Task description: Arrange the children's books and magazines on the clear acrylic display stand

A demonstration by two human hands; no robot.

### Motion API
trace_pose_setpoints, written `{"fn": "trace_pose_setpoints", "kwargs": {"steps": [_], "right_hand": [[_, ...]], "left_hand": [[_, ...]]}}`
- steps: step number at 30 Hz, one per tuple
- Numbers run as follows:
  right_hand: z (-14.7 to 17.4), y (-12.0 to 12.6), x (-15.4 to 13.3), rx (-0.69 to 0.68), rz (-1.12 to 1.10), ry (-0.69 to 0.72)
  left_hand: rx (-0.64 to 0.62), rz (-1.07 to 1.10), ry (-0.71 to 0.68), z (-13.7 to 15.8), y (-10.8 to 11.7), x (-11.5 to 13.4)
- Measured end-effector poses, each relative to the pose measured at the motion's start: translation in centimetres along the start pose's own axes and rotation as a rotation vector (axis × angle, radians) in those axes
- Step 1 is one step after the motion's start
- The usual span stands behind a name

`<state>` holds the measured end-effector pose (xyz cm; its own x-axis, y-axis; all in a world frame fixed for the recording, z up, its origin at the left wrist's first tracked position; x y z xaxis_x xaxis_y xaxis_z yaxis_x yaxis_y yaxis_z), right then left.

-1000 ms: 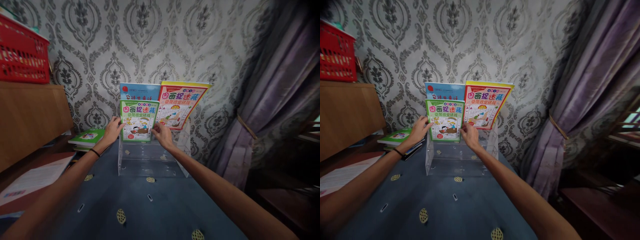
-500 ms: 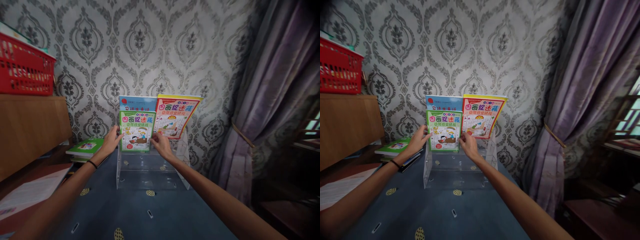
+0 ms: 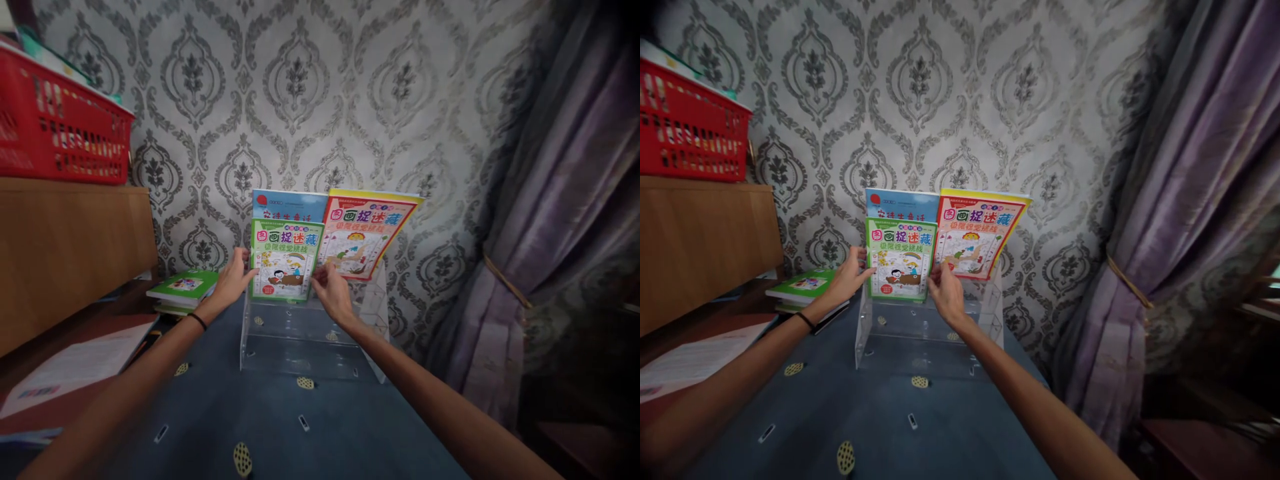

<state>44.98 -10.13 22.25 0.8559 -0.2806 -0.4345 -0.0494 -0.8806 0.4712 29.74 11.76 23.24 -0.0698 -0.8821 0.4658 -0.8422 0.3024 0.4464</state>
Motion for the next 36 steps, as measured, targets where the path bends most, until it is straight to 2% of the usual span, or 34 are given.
{"fn": "trace_pose_setpoints", "kwargs": {"steps": [4, 6, 10, 18, 25, 28, 31, 34, 36], "right_hand": [[1.2, 0.2, -2.4, 0.008, 0.088, 0.210], [1.5, 0.2, -2.8, 0.034, 0.126, 0.251], [1.9, -0.1, -2.9, 0.070, 0.170, 0.272], [3.1, -0.4, -3.8, 0.069, 0.086, 0.268], [3.6, -0.6, -4.3, 0.075, 0.006, 0.266], [3.9, -0.7, -4.2, 0.074, -0.038, 0.249], [4.2, -0.9, -4.0, 0.058, -0.076, 0.234], [4.6, -0.9, -3.7, 0.048, -0.111, 0.217], [5.0, -0.9, -3.7, 0.041, -0.137, 0.207]], "left_hand": [[-0.015, 0.006, 0.028, 0.7, 0.1, 0.7], [-0.022, 0.003, -0.002, 1.0, 0.1, 1.4], [-0.037, -0.035, 0.008, 1.5, 0.1, 1.4], [-0.058, -0.010, 0.015, 2.8, 0.6, 1.4], [-0.079, 0.014, 0.006, 4.3, 1.6, 0.5], [-0.154, -0.133, 0.013, 6.8, 2.9, -0.5], [-0.297, -0.362, 0.015, 11.0, 5.1, -2.2], [-0.384, -0.593, 0.092, 15.7, 9.0, -5.3], [-0.464, -0.725, 0.229, 18.9, 11.8, -8.1]]}}
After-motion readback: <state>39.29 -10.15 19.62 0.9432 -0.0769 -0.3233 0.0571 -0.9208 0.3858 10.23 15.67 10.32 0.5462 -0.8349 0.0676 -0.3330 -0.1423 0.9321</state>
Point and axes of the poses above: each hand's wrist, its own z-axis away from the middle knuckle, its own y-axis out of the back of the hand, x = y × z, the point moved 9 cm from there along -z, towards the middle knuckle, and after that the axes turned 3 degrees about x, right-handed, at the moved point
